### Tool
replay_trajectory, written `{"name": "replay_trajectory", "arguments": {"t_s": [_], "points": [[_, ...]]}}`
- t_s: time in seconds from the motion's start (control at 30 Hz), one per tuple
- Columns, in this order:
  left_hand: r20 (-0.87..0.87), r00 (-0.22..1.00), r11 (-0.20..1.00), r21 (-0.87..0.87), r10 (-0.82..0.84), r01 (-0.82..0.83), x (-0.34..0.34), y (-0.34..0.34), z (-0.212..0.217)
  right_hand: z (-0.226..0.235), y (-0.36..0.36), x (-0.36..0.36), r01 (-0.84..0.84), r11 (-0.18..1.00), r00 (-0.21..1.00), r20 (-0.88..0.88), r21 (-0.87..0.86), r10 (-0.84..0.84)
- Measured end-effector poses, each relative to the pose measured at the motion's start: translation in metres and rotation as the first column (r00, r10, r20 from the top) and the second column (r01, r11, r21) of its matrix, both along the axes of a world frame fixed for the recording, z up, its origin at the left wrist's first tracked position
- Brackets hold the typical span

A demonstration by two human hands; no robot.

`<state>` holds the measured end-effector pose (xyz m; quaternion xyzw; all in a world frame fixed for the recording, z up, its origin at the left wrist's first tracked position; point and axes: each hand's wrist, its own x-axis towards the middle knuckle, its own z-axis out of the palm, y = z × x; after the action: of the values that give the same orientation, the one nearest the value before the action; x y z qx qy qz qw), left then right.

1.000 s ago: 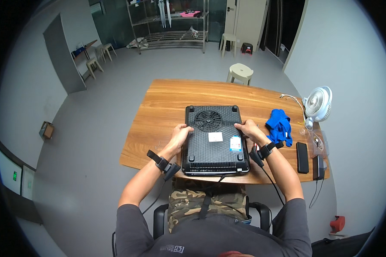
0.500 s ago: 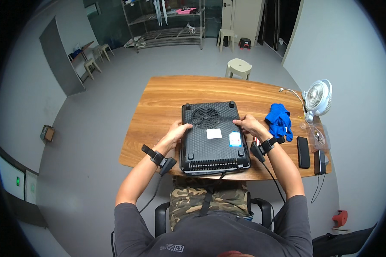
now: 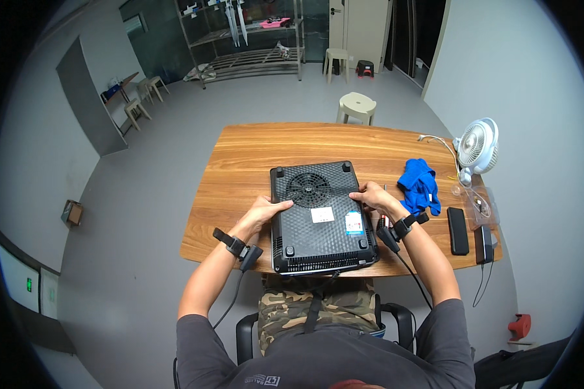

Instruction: The person uses a screwdriver to remove screws from the bottom and top of a black electronic device. They then open the device to reveal internal components including a fan and circuit board.

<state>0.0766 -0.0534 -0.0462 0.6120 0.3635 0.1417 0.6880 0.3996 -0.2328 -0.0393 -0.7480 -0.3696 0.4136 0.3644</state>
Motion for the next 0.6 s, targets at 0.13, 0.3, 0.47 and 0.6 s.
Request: {"name": "replay_trajectory", "arguments": {"t_s": [0.13, 0.3, 0.47, 0.6], "points": [[0.001, 1.0, 0.998, 0.065, -0.001, 0.001, 0.003, 0.001, -0.006, 0.002, -0.004, -0.003, 0.036, 0.999, 0.997, 0.063, 0.022, -0.037], [-0.066, 0.998, 0.993, 0.118, 0.013, -0.005, -0.007, -0.009, 0.006, 0.023, -0.004, -0.006, -0.029, 0.997, 0.996, 0.08, -0.065, 0.034], [-0.095, 0.995, 0.992, 0.118, -0.043, 0.054, 0.002, -0.016, 0.015, 0.018, -0.019, 0.04, -0.035, 0.999, 0.993, 0.112, -0.011, 0.036], [-0.117, 0.993, 0.993, 0.122, 0.019, -0.004, -0.003, -0.018, 0.023, 0.055, -0.032, 0.039, -0.01, 0.993, 0.894, 0.444, -0.116, 0.06]]}}
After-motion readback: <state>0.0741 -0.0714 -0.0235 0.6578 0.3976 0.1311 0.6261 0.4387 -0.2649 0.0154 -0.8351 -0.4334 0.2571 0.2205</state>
